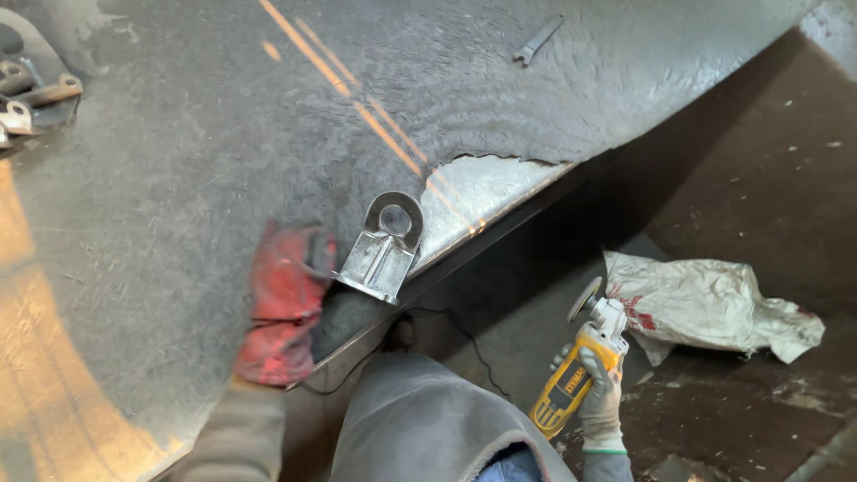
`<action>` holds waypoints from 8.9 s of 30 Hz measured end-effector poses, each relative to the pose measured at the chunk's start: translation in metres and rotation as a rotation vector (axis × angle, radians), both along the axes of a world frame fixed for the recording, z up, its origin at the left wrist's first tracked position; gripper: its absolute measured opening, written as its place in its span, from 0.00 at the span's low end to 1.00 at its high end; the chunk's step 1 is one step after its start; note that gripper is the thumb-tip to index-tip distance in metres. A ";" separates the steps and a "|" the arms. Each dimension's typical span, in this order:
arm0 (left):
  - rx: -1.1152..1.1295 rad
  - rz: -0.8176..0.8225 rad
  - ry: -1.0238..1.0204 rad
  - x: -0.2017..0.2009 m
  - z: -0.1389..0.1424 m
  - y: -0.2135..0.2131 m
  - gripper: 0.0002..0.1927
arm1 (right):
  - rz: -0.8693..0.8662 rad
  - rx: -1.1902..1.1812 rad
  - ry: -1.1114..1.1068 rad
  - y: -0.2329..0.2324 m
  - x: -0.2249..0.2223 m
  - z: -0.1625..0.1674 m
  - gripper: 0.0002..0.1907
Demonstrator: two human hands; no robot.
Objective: The person holds small metal brackets against a work surface and grinds their edges with an angle grinder, producing sparks. They reposition and turn each bracket to grind different sides, then set finished brackets aside and pick up the next one.
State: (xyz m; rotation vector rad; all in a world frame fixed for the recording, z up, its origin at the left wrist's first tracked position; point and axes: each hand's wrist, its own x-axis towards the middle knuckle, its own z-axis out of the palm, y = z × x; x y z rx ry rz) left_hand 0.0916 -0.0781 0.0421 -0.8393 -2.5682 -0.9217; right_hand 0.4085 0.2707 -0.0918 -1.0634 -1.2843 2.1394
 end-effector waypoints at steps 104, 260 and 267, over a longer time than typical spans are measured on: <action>0.052 0.409 -0.165 -0.013 -0.062 0.006 0.31 | 1.274 1.186 0.037 -0.092 -0.361 0.223 0.35; 0.006 0.114 -0.146 -0.042 -0.061 -0.082 0.22 | 1.642 1.245 -0.486 -0.242 -0.338 0.291 0.33; 0.191 0.077 -0.336 -0.032 -0.052 -0.093 0.21 | 1.730 1.000 -0.391 -0.230 -0.339 0.284 0.33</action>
